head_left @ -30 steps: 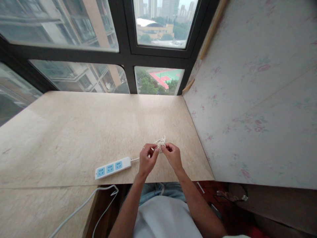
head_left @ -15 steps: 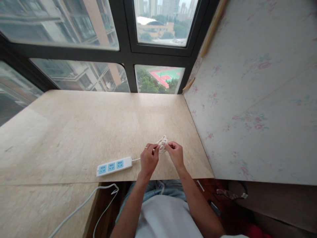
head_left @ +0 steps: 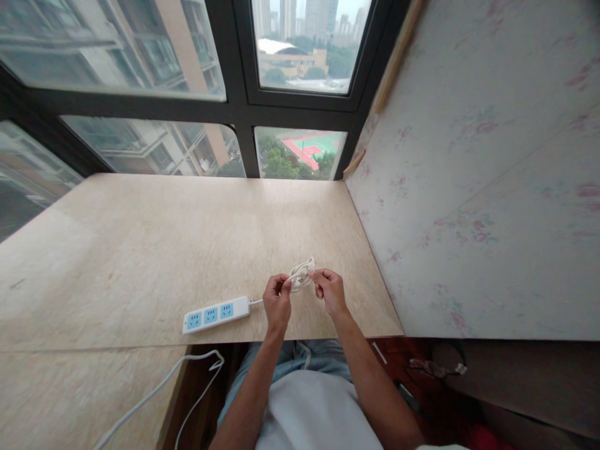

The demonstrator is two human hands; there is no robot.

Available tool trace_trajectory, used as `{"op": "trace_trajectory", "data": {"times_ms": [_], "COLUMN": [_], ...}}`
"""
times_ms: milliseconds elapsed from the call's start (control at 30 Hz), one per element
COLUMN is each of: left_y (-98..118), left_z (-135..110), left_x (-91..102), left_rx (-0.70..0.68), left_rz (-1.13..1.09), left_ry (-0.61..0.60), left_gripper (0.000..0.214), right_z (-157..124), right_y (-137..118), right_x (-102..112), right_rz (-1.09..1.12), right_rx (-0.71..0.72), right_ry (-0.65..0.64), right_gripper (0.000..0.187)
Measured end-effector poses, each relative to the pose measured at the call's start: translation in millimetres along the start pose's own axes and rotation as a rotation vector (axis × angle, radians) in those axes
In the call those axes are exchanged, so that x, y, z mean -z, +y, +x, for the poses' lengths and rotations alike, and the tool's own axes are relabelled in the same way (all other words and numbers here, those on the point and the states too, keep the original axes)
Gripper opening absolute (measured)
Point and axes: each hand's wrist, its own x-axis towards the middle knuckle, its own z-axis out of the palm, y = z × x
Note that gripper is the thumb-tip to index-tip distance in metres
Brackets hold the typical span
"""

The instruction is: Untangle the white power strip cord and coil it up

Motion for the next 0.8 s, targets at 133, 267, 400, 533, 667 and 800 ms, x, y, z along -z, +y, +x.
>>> {"op": "trace_trajectory", "data": {"times_ms": [133, 267, 400, 533, 667, 800], "left_y": [5.8, 24.1, 30.5, 22.6, 15.1, 10.0], "left_z": [4.2, 11.8, 18.6, 19.8, 14.5, 7.6], "left_x": [9.0, 16.9, 15.8, 13.3, 12.7, 12.5], "left_rx": [-0.028, -0.217, -0.406, -0.453, -0.42, -0.364], "left_rz": [0.039, 0.301, 0.516, 0.611, 0.588, 0.491], "left_ry": [-0.102, -0.185, -0.261, -0.258, -0.194, -0.084], "left_gripper": [0.021, 0.02, 0.013, 0.014, 0.024, 0.028], "right_z": [-1.2, -2.6, -3.6, -4.5, -5.2, -6.2], "right_y": [4.0, 6.4, 5.5, 3.8, 4.1, 3.2], "right_x": [1.6, 3.0, 2.3, 1.2, -1.8, -8.0], "right_rz": [-0.046, -0.101, -0.106, -0.122, -0.118, -0.098], "right_rx": [0.057, 0.08, 0.09, 0.082, 0.088, 0.082], "right_ry": [-0.009, -0.053, -0.073, -0.068, -0.049, -0.055], "right_gripper": [0.035, 0.036, 0.036, 0.035, 0.032, 0.031]}}
